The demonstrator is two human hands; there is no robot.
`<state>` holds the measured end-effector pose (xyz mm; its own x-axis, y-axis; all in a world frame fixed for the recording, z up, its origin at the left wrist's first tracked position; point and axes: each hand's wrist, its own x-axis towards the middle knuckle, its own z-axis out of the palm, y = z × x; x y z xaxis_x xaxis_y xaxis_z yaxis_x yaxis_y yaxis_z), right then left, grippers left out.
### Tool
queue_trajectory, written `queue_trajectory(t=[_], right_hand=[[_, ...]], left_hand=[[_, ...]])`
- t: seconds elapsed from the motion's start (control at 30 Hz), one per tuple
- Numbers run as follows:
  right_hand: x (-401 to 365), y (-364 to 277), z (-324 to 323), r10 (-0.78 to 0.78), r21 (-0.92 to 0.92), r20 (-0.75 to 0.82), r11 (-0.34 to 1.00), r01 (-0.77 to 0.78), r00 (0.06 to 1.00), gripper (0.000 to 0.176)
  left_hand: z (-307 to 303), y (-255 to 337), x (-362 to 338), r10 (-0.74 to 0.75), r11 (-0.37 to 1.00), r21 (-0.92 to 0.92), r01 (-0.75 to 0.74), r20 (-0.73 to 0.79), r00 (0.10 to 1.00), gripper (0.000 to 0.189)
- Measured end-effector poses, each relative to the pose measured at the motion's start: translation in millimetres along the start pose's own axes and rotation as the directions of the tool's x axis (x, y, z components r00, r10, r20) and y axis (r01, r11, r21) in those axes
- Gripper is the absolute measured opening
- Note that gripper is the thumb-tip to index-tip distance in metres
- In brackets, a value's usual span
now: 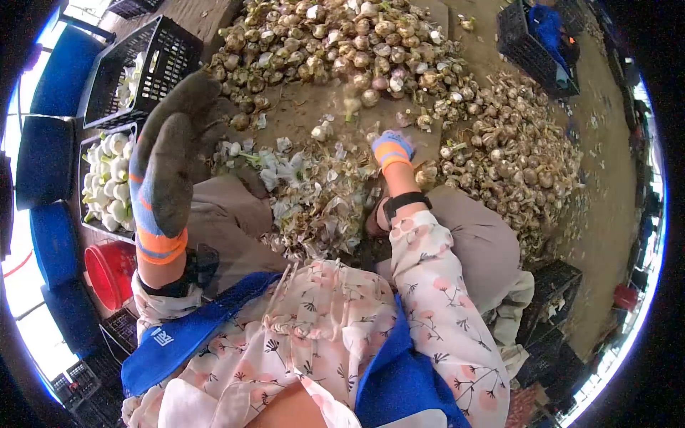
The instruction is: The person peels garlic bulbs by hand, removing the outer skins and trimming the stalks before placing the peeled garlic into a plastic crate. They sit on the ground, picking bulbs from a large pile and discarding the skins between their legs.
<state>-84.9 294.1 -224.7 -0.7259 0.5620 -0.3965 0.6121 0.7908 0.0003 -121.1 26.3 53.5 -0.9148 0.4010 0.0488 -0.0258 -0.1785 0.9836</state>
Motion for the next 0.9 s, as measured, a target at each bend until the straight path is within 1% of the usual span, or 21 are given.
queue_trajectory(t=[0.07,0.1,0.13,0.17,0.2,0.27,0.33,0.37,0.43,0.47,0.5,0.53,0.6,0.63,0.67,0.7,0.73,0.8,0.83,0.87,0.9], right_hand=[[19.7,-19.2,22.7,0.048,0.153,0.244,0.984,-0.088,0.969,0.037],[11.8,-35.6,15.9,-0.038,0.197,0.199,0.980,-0.002,0.979,0.037],[18.9,-49.0,31.3,-0.122,0.211,0.160,0.974,0.087,0.979,0.040],[19.7,-66.9,31.5,-0.161,0.235,0.227,0.966,0.107,0.960,0.044],[21.5,-84.9,31.3,-0.199,0.262,0.294,0.957,0.122,0.935,0.049],[36.8,-115.6,54.4,-0.241,0.219,0.304,0.959,0.178,0.922,0.059],[51.3,-135.1,68.8,-0.233,0.186,0.370,0.967,0.174,0.899,0.062],[60.1,-142.3,79.1,-0.202,0.218,0.396,0.968,0.122,0.896,0.063],[72.5,-156.1,77.5,-0.151,0.254,0.449,0.967,0.037,0.881,0.065],[77.5,-162.0,80.2,-0.156,0.258,0.444,0.965,0.041,0.882,0.065],[85.6,-166.6,82.1,-0.142,0.253,0.427,0.967,0.032,0.893,0.065],[93.5,-167.9,83.4,-0.123,0.246,0.405,0.969,0.022,0.906,0.066],[102.5,-163.5,108.3,-0.097,0.307,0.347,0.952,-0.015,0.933,0.065],[105.2,-159.6,125.9,-0.093,0.549,0.246,0.834,-0.059,0.965,0.065],[109.4,-152.2,140.6,-0.065,0.755,0.138,0.652,-0.063,0.988,0.064],[82.7,-149.7,98.0,-0.150,0.920,0.278,0.327,-0.218,0.949,0.062],[40.3,-150.4,34.8,-0.287,0.922,0.363,-0.026,-0.386,0.886,0.060],[-17.1,-139.9,-25.5,-0.427,0.929,0.046,-0.314,-0.196,0.903,0.058],[-49.2,-132.0,-56.6,-0.471,0.925,-0.049,-0.354,-0.138,0.881,0.052],[-78.6,-122.9,-81.8,-0.512,0.916,-0.141,-0.393,-0.085,0.847,0.047],[-101.8,-113.5,-94.7,-0.504,0.938,-0.263,-0.333,0.096,0.822,0.045]], left_hand=[[-6.1,0.5,5.1,-0.023,1.000,-0.010,0.022,-0.069,0.997,0.038],[-10.2,-0.7,8.9,-0.068,0.996,-0.073,0.060,-0.113,0.991,0.038],[-14.1,-3.3,13.2,-0.117,0.986,-0.135,0.096,-0.155,0.981,0.039],[-16.5,-6.7,13.3,-0.089,0.996,-0.040,0.083,-0.192,0.977,0.039],[-20.8,-9.4,14.6,-0.098,0.995,-0.035,0.093,-0.200,0.975,0.039],[-29.7,-14.9,17.4,-0.054,0.993,0.096,0.070,-0.158,0.986,0.052],[-33.4,-13.8,21.6,-0.098,0.986,0.116,0.119,-0.170,0.981,0.055],[-34.7,-13.5,22.6,-0.131,0.979,0.130,0.155,-0.179,0.975,0.058],[-32.3,-11.4,22.6,-0.217,0.974,0.023,0.224,-0.171,0.961,0.060],[-30.3,-5.9,22.6,-0.261,0.965,-0.024,0.261,-0.153,0.953,0.061],[-30.9,-5.4,24.3,-0.257,0.963,0.043,0.265,-0.141,0.956,0.064],[-39.0,-12.5,23.4,-0.200,0.978,0.041,0.203,-0.069,0.977,0.064],[-33.7,-10.2,23.1,-0.230,0.970,0.054,0.237,-0.112,0.967,0.061],[-33.7,-7.5,24.7,-0.235,0.968,0.074,0.241,-0.077,0.969,0.058],[-33.8,-5.3,24.7,-0.234,0.967,0.096,0.237,-0.041,0.971,0.056],[-30.2,-2.9,21.1,-0.299,0.952,0.048,0.302,-0.061,0.952,0.050],[-28.3,-0.5,20.5,-0.282,0.958,0.041,0.283,-0.046,0.958,0.050],[-25.6,2.9,23.2,-0.392,0.827,0.462,0.321,0.063,0.918,0.048],[-23.2,-4.9,19.4,-0.434,0.796,0.484,0.363,0.039,0.900,0.049],[-24.4,-30.9,12.5,-0.110,0.761,0.645,0.073,0.017,0.994,0.048],[-20.1,-37.0,6.8,-0.109,0.753,0.655,0.065,0.028,0.994,0.047]])
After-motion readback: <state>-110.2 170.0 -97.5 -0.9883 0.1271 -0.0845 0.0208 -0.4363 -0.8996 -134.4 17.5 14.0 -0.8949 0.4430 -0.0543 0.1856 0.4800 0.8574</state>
